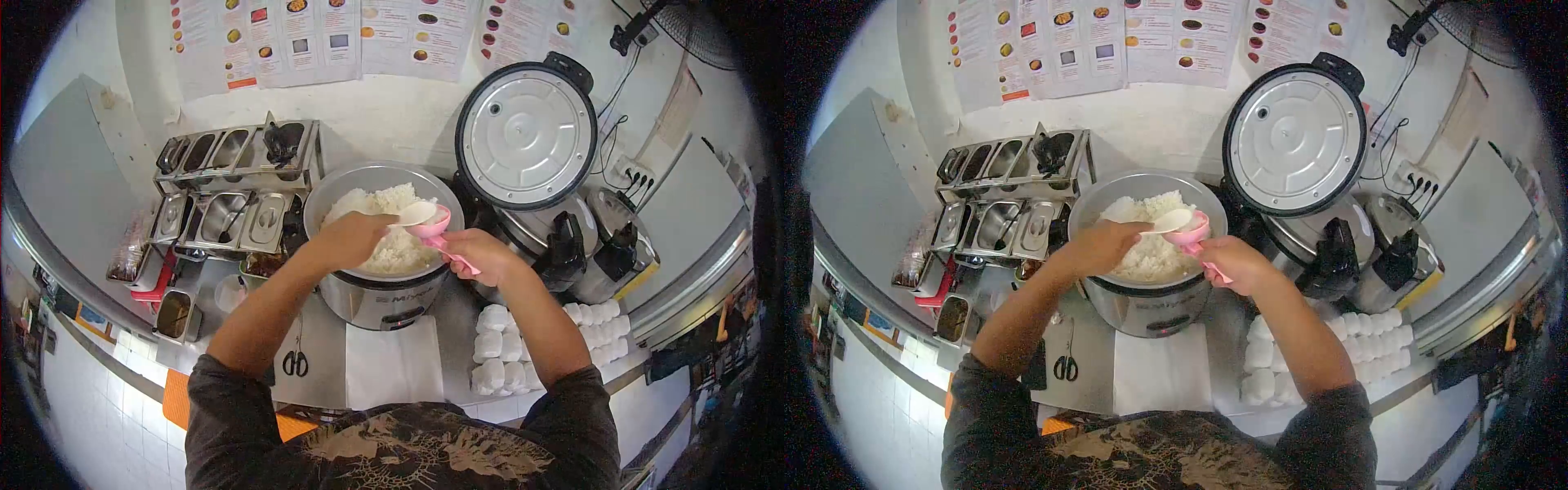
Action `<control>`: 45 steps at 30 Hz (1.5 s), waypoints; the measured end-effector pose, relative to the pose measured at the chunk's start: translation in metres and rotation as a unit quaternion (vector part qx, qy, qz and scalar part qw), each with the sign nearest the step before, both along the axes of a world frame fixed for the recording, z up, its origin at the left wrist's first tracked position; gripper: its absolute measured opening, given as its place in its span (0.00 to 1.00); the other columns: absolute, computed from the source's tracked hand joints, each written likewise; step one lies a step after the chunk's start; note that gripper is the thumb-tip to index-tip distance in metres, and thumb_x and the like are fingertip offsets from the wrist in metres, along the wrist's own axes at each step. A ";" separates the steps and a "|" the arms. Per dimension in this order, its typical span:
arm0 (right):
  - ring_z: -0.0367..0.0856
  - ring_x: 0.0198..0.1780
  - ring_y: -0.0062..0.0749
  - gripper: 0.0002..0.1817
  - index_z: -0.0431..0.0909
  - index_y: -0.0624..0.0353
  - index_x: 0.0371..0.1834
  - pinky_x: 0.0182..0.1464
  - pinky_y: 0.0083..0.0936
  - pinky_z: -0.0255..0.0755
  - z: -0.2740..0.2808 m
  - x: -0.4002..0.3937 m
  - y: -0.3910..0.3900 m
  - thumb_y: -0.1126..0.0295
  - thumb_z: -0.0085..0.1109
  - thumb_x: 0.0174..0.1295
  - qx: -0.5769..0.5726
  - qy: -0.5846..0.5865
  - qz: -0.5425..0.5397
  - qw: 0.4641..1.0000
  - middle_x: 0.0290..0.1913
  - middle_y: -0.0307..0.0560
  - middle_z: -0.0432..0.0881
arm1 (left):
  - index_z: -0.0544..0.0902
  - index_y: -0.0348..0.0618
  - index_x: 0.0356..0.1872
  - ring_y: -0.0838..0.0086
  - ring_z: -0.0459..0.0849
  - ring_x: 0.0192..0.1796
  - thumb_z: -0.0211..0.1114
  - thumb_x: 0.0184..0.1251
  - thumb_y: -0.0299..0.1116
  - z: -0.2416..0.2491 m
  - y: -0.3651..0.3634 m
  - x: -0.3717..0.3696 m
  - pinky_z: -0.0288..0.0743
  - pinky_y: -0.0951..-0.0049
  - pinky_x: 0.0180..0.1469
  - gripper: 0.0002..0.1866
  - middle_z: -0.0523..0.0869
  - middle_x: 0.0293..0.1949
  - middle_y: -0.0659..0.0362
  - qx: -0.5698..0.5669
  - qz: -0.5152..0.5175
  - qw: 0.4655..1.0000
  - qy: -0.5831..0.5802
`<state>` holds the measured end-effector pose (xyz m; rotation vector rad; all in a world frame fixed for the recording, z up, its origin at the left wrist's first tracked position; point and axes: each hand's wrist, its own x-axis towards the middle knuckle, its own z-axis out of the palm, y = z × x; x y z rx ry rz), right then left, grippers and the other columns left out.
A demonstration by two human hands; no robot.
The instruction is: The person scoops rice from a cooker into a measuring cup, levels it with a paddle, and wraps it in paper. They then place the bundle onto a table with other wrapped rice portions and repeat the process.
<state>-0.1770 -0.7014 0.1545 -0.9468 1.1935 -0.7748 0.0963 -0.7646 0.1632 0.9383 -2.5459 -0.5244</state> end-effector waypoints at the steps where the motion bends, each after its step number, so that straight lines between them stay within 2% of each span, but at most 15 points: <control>1: 0.68 0.23 0.15 0.09 0.81 0.59 0.47 0.19 0.14 0.58 0.000 0.004 0.002 0.71 0.58 0.67 -0.005 0.013 0.005 1.000 0.30 0.35 0.75 | 0.79 0.44 0.63 0.44 0.83 0.54 0.53 0.77 0.35 -0.004 0.003 -0.007 0.75 0.49 0.57 0.19 0.86 0.52 0.41 0.010 0.003 1.000 0.001; 3: 0.67 0.23 0.15 0.14 0.81 0.62 0.52 0.19 0.14 0.59 0.005 0.012 0.004 0.76 0.53 0.64 -0.019 0.041 0.014 0.999 0.29 0.35 0.73 | 0.79 0.43 0.63 0.44 0.83 0.55 0.52 0.77 0.35 -0.014 -0.003 -0.019 0.75 0.49 0.58 0.19 0.86 0.52 0.41 0.025 0.009 1.000 0.005; 9: 0.66 0.20 0.17 0.14 0.82 0.65 0.48 0.19 0.18 0.59 0.021 0.021 0.008 0.78 0.50 0.62 -0.119 0.230 0.021 0.966 0.22 0.33 0.69 | 0.80 0.44 0.64 0.46 0.83 0.57 0.55 0.76 0.31 -0.012 -0.005 -0.021 0.75 0.53 0.61 0.18 0.85 0.54 0.41 0.045 0.007 0.999 -0.024; 12: 0.67 0.19 0.17 0.15 0.82 0.65 0.49 0.18 0.18 0.60 0.017 0.019 0.002 0.77 0.50 0.63 -0.111 0.220 0.024 0.969 0.20 0.33 0.69 | 0.79 0.43 0.64 0.46 0.82 0.59 0.53 0.76 0.31 -0.028 -0.032 -0.005 0.73 0.54 0.63 0.19 0.84 0.56 0.41 0.020 -0.043 0.999 0.015; 15: 0.70 0.22 0.21 0.15 0.82 0.62 0.52 0.22 0.21 0.65 0.023 0.004 -0.011 0.74 0.49 0.66 -0.097 0.227 0.073 0.966 0.24 0.37 0.72 | 0.79 0.42 0.64 0.47 0.82 0.60 0.51 0.77 0.32 -0.002 -0.039 0.020 0.73 0.54 0.63 0.19 0.84 0.58 0.41 0.007 0.011 1.000 0.002; 21: 0.68 0.17 0.18 0.18 0.82 0.66 0.53 0.17 0.18 0.61 0.041 0.019 -0.006 0.78 0.49 0.62 -0.070 0.158 0.046 0.984 0.19 0.36 0.71 | 0.81 0.46 0.63 0.44 0.84 0.54 0.52 0.76 0.34 0.016 0.014 -0.003 0.75 0.53 0.59 0.19 0.86 0.51 0.39 0.047 0.020 0.999 0.009; 27: 0.69 0.18 0.20 0.18 0.82 0.66 0.53 0.18 0.20 0.62 0.039 0.021 -0.002 0.76 0.48 0.64 -0.178 0.305 0.059 0.934 0.21 0.37 0.73 | 0.80 0.46 0.62 0.44 0.83 0.55 0.53 0.75 0.31 -0.025 -0.011 -0.005 0.75 0.54 0.59 0.18 0.85 0.51 0.40 0.037 -0.044 0.995 0.078; 30: 0.67 0.18 0.18 0.17 0.83 0.64 0.52 0.19 0.21 0.64 0.030 0.012 -0.021 0.75 0.49 0.65 -0.171 0.322 0.062 0.929 0.23 0.36 0.73 | 0.80 0.45 0.63 0.45 0.83 0.55 0.53 0.75 0.31 -0.024 -0.031 0.004 0.75 0.53 0.58 0.18 0.85 0.52 0.40 0.014 0.010 0.996 0.088; 32: 0.74 0.21 0.25 0.16 0.83 0.64 0.52 0.23 0.27 0.69 0.033 0.007 -0.041 0.75 0.50 0.65 -0.136 0.374 0.106 0.911 0.24 0.41 0.77 | 0.80 0.45 0.62 0.44 0.83 0.55 0.52 0.76 0.33 -0.020 -0.038 0.024 0.75 0.51 0.57 0.18 0.85 0.51 0.40 -0.029 0.043 0.996 0.069; 33: 0.78 0.22 0.29 0.16 0.82 0.64 0.52 0.24 0.29 0.72 0.031 0.004 -0.052 0.75 0.50 0.65 -0.117 0.399 0.126 0.901 0.25 0.43 0.79 | 0.81 0.45 0.61 0.44 0.83 0.55 0.52 0.76 0.34 -0.021 -0.042 0.036 0.75 0.51 0.57 0.18 0.85 0.51 0.40 -0.048 0.060 0.996 0.053; 34: 0.81 0.25 0.34 0.16 0.82 0.63 0.53 0.27 0.33 0.74 0.014 -0.001 -0.074 0.76 0.51 0.64 -0.227 0.496 0.155 0.823 0.28 0.47 0.81 | 0.81 0.45 0.61 0.43 0.83 0.54 0.51 0.76 0.34 -0.025 -0.045 0.042 0.75 0.50 0.57 0.18 0.86 0.50 0.40 -0.065 0.076 0.994 0.037; 36: 0.87 0.32 0.45 0.17 0.81 0.63 0.55 0.33 0.40 0.79 -0.027 -0.010 -0.115 0.76 0.53 0.63 -0.422 0.646 0.200 0.603 0.33 0.54 0.85 | 0.81 0.44 0.60 0.42 0.83 0.54 0.51 0.76 0.34 -0.004 -0.025 0.050 0.75 0.49 0.57 0.18 0.86 0.48 0.40 -0.053 0.134 0.988 0.052; 39: 0.87 0.43 0.57 0.20 0.78 0.63 0.58 0.44 0.48 0.80 -0.021 0.035 -0.113 0.75 0.54 0.62 -0.425 0.699 0.136 0.559 0.43 0.59 0.85 | 0.81 0.42 0.61 0.42 0.85 0.52 0.53 0.76 0.33 -0.002 -0.007 0.060 0.76 0.52 0.56 0.18 0.87 0.48 0.39 -0.031 0.187 0.980 0.068; 42: 0.87 0.43 0.55 0.20 0.77 0.62 0.60 0.45 0.47 0.81 -0.021 0.053 -0.132 0.72 0.52 0.64 -0.420 0.709 0.083 0.560 0.44 0.57 0.85 | 0.80 0.41 0.62 0.43 0.85 0.51 0.55 0.75 0.30 -0.011 -0.001 0.075 0.77 0.54 0.55 0.18 0.86 0.49 0.38 -0.045 0.200 0.973 0.101; 45: 0.87 0.44 0.55 0.19 0.78 0.62 0.58 0.48 0.47 0.81 -0.037 0.050 -0.152 0.70 0.52 0.65 -0.307 0.740 0.193 0.567 0.47 0.60 0.86 | 0.79 0.42 0.63 0.44 0.85 0.52 0.54 0.76 0.29 -0.018 0.010 0.085 0.77 0.55 0.55 0.18 0.86 0.49 0.38 -0.045 0.211 0.967 0.131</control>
